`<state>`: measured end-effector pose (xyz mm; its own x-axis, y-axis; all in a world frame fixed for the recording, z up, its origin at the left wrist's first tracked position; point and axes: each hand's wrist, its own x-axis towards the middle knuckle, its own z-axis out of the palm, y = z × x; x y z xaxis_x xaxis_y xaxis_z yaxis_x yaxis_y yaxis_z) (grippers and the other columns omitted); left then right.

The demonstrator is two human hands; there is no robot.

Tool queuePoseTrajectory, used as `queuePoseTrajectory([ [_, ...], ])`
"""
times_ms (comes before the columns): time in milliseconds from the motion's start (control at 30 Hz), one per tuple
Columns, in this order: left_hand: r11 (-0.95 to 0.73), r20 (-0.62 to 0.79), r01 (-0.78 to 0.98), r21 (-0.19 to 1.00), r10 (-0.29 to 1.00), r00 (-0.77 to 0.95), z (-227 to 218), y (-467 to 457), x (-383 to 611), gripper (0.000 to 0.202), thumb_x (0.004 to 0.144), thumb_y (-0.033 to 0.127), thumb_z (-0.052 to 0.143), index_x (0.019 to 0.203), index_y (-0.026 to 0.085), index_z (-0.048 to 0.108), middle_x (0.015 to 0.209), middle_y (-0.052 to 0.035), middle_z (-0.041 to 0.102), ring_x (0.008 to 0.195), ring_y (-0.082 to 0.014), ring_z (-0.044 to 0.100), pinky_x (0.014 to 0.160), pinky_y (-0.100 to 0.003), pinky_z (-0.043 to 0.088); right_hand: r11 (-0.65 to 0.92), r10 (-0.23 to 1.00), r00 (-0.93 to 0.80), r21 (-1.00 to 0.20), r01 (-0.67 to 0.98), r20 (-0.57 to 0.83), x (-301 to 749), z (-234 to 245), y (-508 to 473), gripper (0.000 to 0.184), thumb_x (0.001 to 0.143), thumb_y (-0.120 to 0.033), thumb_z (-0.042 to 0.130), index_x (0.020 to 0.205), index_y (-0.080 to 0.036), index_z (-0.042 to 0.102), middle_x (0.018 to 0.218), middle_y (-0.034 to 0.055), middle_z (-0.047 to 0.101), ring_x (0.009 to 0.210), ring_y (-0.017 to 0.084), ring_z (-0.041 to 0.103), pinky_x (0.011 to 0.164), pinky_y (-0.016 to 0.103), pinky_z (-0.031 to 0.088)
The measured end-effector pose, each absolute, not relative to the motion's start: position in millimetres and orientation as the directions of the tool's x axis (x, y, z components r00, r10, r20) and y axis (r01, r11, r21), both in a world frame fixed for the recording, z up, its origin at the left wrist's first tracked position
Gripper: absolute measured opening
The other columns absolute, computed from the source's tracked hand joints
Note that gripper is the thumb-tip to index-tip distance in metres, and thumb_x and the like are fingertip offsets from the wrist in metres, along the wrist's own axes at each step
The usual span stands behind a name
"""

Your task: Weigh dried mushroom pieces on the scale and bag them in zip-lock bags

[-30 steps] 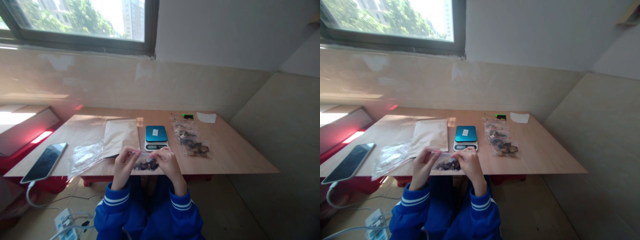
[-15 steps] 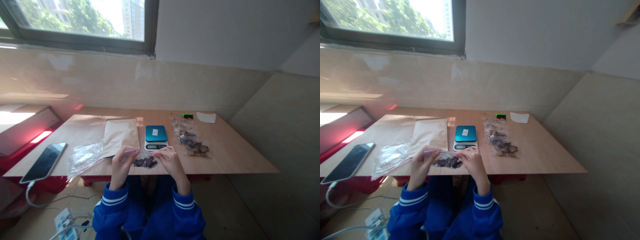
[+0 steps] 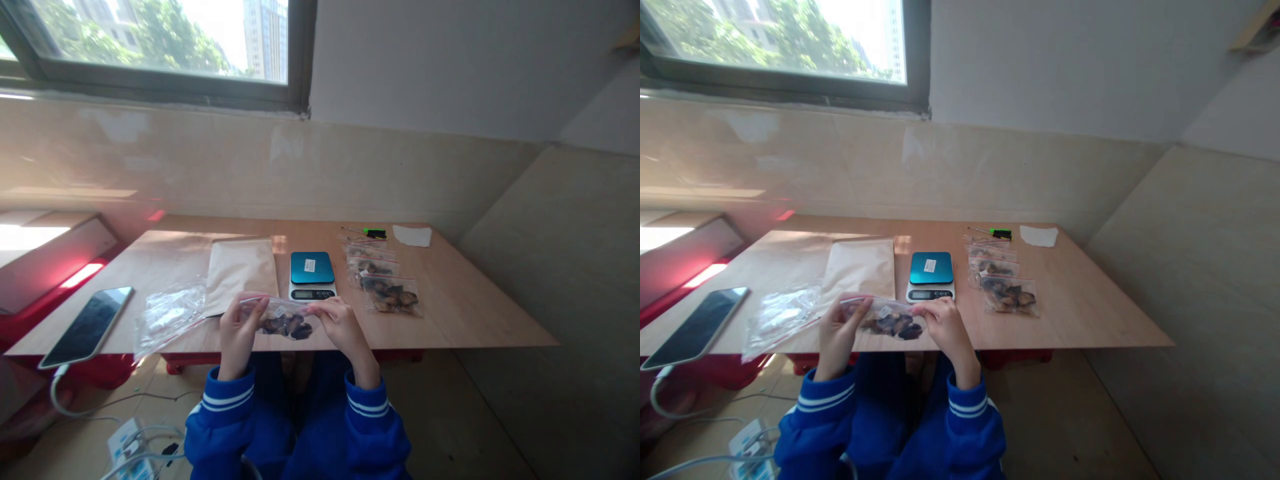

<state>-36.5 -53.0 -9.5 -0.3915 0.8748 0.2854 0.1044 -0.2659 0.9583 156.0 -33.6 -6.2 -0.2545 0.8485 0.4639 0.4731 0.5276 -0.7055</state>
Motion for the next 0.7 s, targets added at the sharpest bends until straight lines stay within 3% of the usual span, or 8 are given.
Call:
queuePoseTrajectory([
  [100,-0.245,0.252,0.067,0.967,0.885,-0.391,-10,-52,-38,0.023,0.073,0.039,0.071,0.082,0.018,0.068,0.074,-0.0007,0.069,0.074,-0.0166,0.065,0.070,-0.027,0.051,0.509,0.861,-0.252,-0.739,0.440,0.442,155,-6,-34,0.023,0.089,-0.013,0.056,0.086,-0.025,0.075,0.088,0.0019,0.076,0.082,0.019,0.069,0.081,0.034,0.048],
  [233,-0.231,0.206,-0.003,0.973,0.872,-0.444,-10,-53,-43,0.030,0.078,0.046,0.064,0.083,0.017,0.069,0.075,-0.0014,0.069,0.073,-0.0155,0.064,0.069,-0.025,0.050,0.462,0.879,-0.291,-0.826,0.322,0.378,159,-4,-36,0.018,0.089,-0.028,0.058,0.097,-0.025,0.074,0.099,0.0033,0.075,0.090,0.020,0.069,0.082,0.032,0.050],
  [400,-0.214,0.168,-0.054,0.975,0.879,-0.446,-16,-54,-44,0.037,0.084,0.049,0.054,0.077,0.015,0.068,0.068,-0.0019,0.066,0.067,-0.0149,0.062,0.067,-0.026,0.050,0.438,0.896,-0.233,-0.842,0.315,0.379,170,2,-39,0.027,0.092,-0.033,0.052,0.083,-0.022,0.075,0.081,0.0029,0.076,0.083,0.020,0.068,0.081,0.033,0.050],
  [533,-0.169,0.141,-0.033,0.985,0.903,-0.406,-18,-52,-35,0.040,0.084,0.051,0.053,0.086,0.015,0.069,0.080,-0.0055,0.070,0.079,-0.0187,0.065,0.076,-0.030,0.052,0.373,0.928,-0.072,-0.899,0.231,0.367,179,3,-38,0.029,0.092,-0.037,0.048,0.087,-0.020,0.070,0.081,0.0047,0.075,0.085,0.022,0.068,0.082,0.035,0.050],
  [700,-0.225,0.240,0.118,0.967,0.961,-0.137,-9,-51,-36,0.036,0.088,0.046,0.049,0.096,0.017,0.069,0.092,-0.0076,0.071,0.082,-0.0186,0.064,0.079,-0.032,0.052,0.250,0.897,0.324,-0.949,0.191,0.301,231,-14,-26,0.038,0.087,-0.052,0.050,0.091,-0.017,0.062,0.066,0.0046,0.069,0.061,0.019,0.064,0.062,0.031,0.051],
])
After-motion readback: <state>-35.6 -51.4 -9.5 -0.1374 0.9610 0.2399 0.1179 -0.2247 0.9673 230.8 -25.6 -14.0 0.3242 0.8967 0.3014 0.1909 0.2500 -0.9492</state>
